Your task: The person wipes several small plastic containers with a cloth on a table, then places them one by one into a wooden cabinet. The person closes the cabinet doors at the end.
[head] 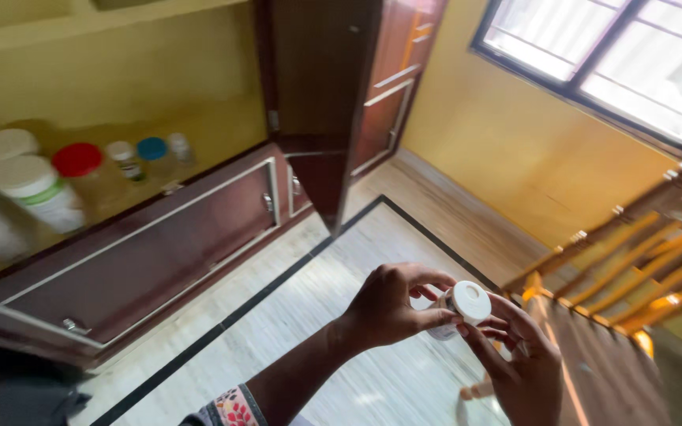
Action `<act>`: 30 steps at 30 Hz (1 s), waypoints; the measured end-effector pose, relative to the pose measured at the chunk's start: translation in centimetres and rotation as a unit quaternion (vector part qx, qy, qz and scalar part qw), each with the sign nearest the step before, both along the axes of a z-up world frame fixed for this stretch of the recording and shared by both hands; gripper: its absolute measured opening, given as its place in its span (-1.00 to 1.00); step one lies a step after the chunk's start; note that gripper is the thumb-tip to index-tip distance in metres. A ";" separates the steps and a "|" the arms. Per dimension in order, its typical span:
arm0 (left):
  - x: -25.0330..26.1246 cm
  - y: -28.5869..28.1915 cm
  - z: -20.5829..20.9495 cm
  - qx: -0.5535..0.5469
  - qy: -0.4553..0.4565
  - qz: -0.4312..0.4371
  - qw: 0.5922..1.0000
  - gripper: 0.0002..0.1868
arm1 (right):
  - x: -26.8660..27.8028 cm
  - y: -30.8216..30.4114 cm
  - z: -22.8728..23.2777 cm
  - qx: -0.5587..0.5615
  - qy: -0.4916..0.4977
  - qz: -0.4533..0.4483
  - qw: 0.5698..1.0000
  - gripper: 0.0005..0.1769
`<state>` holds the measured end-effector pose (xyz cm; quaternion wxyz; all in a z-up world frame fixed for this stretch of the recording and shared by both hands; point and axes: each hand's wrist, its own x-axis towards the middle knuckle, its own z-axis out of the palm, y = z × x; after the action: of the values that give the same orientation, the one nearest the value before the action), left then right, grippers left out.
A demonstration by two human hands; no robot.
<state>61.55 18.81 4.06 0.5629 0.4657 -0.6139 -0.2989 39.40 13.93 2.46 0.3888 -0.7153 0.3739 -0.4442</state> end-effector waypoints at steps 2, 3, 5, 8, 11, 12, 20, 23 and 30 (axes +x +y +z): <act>2.5 1.6 -0.2 0.015 0.004 0.035 0.999 -0.54 | 2.9 -0.7 -0.8 0.012 0.032 0.023 0.999 -0.41; 3.9 2.2 -0.3 0.033 0.009 0.050 0.998 -0.54 | 4.4 -1.1 -1.3 0.016 0.050 0.032 0.998 -0.40; 6.6 3.3 -0.6 0.069 0.022 0.074 0.995 -0.55 | 8.0 -1.6 -2.3 0.044 0.035 0.080 0.995 -0.38; 11.5 4.7 -1.0 0.059 0.016 0.116 0.991 -0.56 | 13.7 -1.9 -3.0 0.045 0.051 0.131 0.989 -0.35; 16.4 6.3 -1.8 0.060 0.028 0.156 0.986 -0.58 | 20.1 -1.2 -3.7 0.027 0.075 0.154 0.985 -0.25; 18.0 6.9 -2.1 0.065 0.030 0.175 0.982 -0.57 | 22.4 -0.9 -3.8 0.022 0.082 0.159 0.984 -0.21; 29.7 10.2 -5.8 0.084 0.042 0.296 0.951 -0.53 | 38.9 2.4 -6.0 0.021 0.118 0.187 0.975 -0.31; 32.9 10.4 -7.6 0.096 0.036 0.328 0.939 -0.59 | 43.3 2.3 -7.5 0.045 0.110 0.209 0.971 -0.33; 39.1 8.3 -12.7 0.058 -0.015 0.412 0.909 -0.57 | 51.9 -2.1 -12.4 0.015 0.162 0.261 0.952 -0.27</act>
<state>100.69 27.12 -8.65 0.5991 0.7132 -0.3574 -0.0682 91.32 11.81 -9.97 0.4360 -0.8443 0.2386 -0.2003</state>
